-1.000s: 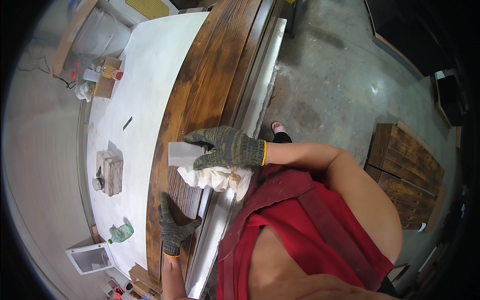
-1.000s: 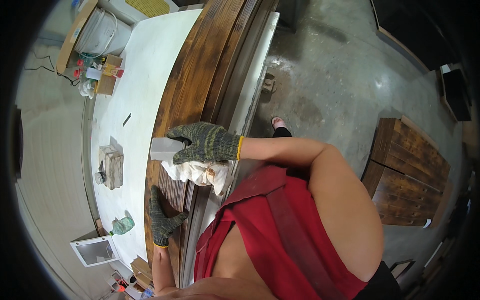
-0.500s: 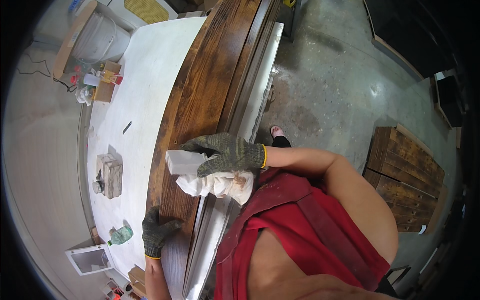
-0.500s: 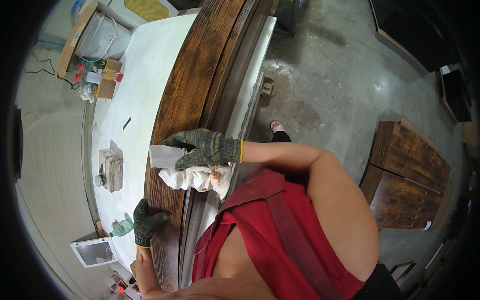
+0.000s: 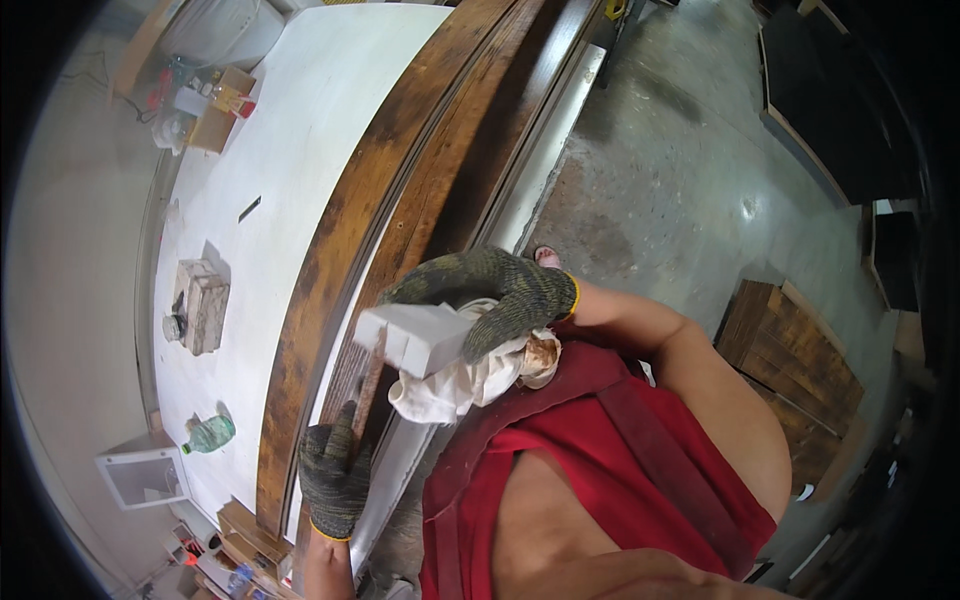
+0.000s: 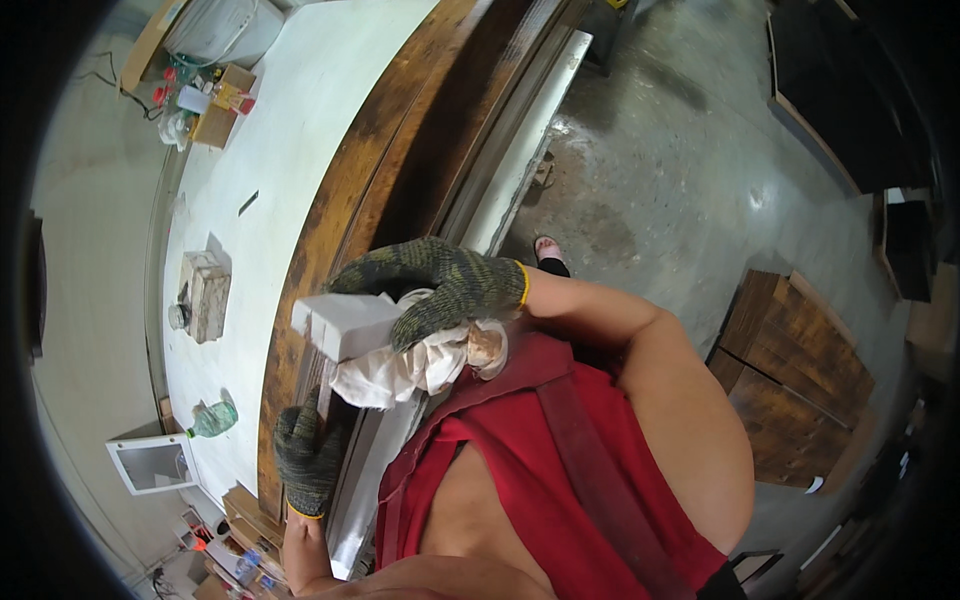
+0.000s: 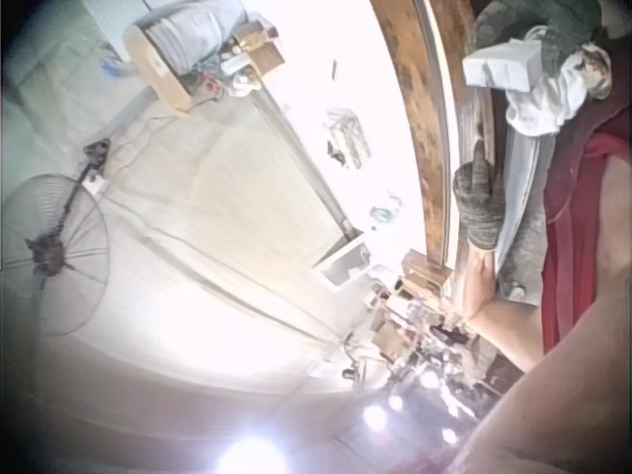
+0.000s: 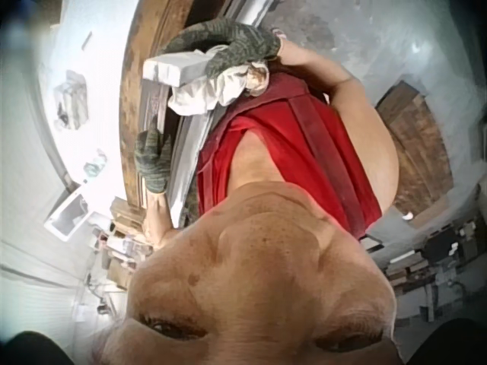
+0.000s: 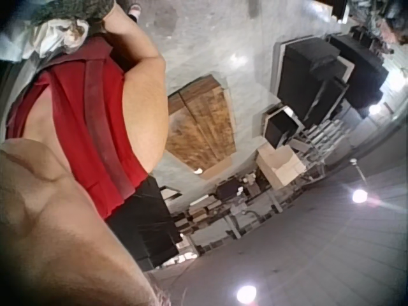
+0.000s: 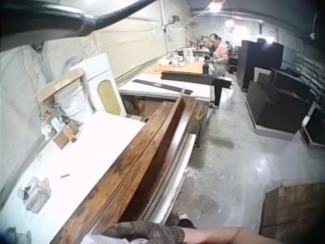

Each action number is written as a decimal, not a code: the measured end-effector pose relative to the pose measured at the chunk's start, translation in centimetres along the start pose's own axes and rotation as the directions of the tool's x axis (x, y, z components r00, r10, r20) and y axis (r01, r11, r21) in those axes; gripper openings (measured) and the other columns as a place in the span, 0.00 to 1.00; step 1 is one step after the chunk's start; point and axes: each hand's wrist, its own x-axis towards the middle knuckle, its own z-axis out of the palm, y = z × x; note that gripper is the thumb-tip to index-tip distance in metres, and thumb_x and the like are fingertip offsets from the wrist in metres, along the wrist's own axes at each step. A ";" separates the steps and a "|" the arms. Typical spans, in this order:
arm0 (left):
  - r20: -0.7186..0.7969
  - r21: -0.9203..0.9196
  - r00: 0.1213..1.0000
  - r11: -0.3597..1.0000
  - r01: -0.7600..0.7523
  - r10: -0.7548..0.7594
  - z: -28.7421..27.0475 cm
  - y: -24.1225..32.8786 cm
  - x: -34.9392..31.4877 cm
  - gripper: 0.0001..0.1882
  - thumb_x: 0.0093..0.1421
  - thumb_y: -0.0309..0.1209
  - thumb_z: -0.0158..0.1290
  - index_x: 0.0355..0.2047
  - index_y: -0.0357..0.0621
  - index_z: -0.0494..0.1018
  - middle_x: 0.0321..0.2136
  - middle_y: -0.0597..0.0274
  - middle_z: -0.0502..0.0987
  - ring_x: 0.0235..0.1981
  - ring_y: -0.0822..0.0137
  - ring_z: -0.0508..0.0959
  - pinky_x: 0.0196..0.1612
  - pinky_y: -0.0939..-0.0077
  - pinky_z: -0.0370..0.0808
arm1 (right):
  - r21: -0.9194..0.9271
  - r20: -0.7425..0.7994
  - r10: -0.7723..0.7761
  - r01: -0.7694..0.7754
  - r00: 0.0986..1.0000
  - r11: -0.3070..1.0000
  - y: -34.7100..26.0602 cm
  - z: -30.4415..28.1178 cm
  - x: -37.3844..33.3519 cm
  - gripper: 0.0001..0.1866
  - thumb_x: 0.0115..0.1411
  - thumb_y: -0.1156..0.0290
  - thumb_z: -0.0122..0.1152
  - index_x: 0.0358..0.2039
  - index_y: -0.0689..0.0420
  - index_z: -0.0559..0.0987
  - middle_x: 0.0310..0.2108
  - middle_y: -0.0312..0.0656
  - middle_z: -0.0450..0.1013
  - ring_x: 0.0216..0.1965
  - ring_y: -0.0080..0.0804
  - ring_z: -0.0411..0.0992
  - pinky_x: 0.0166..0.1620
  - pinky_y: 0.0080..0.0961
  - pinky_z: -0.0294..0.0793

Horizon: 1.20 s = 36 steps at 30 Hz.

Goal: The person wipes long wooden boards using a cloth and a block, moving the cloth along the surface of the boards one at a time before setting a finished piece aside in a bin.

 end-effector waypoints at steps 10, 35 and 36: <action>0.082 -0.165 0.960 0.954 -0.252 0.268 3.8 0.0 0.5 0.46 0.40 0.09 0.48 0.64 0.49 0.67 0.68 0.42 0.61 0.69 0.39 0.59 0.68 0.50 0.60 | -0.257 -0.081 0.227 -0.240 0.971 0.936 -2.2 0.8 -1.8 0.37 0.57 0.67 0.71 0.64 0.64 0.67 0.59 0.52 0.71 0.61 0.40 0.70 0.63 0.36 0.68; 0.079 -0.104 0.960 0.960 -0.261 0.270 3.7 -0.5 1.3 0.48 0.46 0.15 0.49 0.71 0.57 0.57 0.73 0.56 0.51 0.74 0.44 0.46 0.72 0.35 0.38 | -0.333 -0.262 0.217 -0.300 0.940 0.894 -2.2 1.7 0.9 0.36 0.58 0.53 0.68 0.61 0.62 0.72 0.53 0.48 0.75 0.54 0.35 0.74 0.55 0.35 0.75; 0.102 -0.023 0.959 0.964 -0.264 0.265 4.5 -0.5 1.3 0.48 0.48 0.18 0.50 0.72 0.60 0.55 0.74 0.58 0.49 0.74 0.43 0.45 0.72 0.32 0.36 | -0.320 -0.236 0.223 -0.292 0.946 0.901 -1.4 1.0 0.7 0.36 0.58 0.53 0.68 0.61 0.62 0.72 0.53 0.48 0.75 0.53 0.35 0.74 0.55 0.36 0.75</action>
